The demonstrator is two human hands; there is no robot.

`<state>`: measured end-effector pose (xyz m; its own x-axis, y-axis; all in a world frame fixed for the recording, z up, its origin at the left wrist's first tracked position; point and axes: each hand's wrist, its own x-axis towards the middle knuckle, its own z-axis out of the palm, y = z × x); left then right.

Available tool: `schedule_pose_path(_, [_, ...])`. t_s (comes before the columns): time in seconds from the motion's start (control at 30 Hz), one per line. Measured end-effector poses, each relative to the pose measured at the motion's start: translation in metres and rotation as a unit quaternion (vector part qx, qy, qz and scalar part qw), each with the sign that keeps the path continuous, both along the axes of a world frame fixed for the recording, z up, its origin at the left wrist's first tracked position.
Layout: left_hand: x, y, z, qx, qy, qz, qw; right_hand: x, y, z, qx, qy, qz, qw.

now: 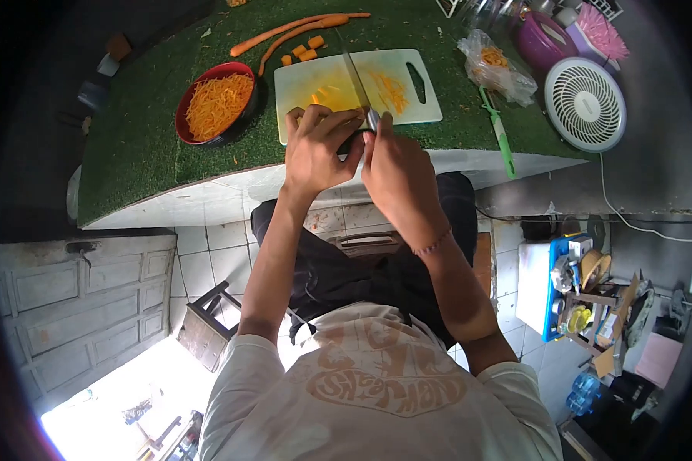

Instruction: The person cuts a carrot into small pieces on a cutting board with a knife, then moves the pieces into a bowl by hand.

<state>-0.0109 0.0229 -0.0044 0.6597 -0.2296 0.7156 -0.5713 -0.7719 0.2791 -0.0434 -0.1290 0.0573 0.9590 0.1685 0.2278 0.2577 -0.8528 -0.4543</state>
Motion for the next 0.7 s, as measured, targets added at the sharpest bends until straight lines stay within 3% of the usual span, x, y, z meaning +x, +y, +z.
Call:
schedule_pose_path(0.17, [0.0,0.0,-0.001,-0.004,-0.001,0.003,1.0,0.025,-0.019,-0.003,0.075,0.003,0.039,0.996])
schedule_pose_path(0.27, [-0.001,0.0,-0.002,-0.004,-0.003,0.003,1.0,0.014,-0.024,0.01,0.091,0.099,0.021,0.991])
schedule_pose_path(0.7, [-0.003,-0.004,0.004,0.054,0.002,0.03,0.998,-0.004,-0.041,0.012,0.111,0.099,0.015,0.989])
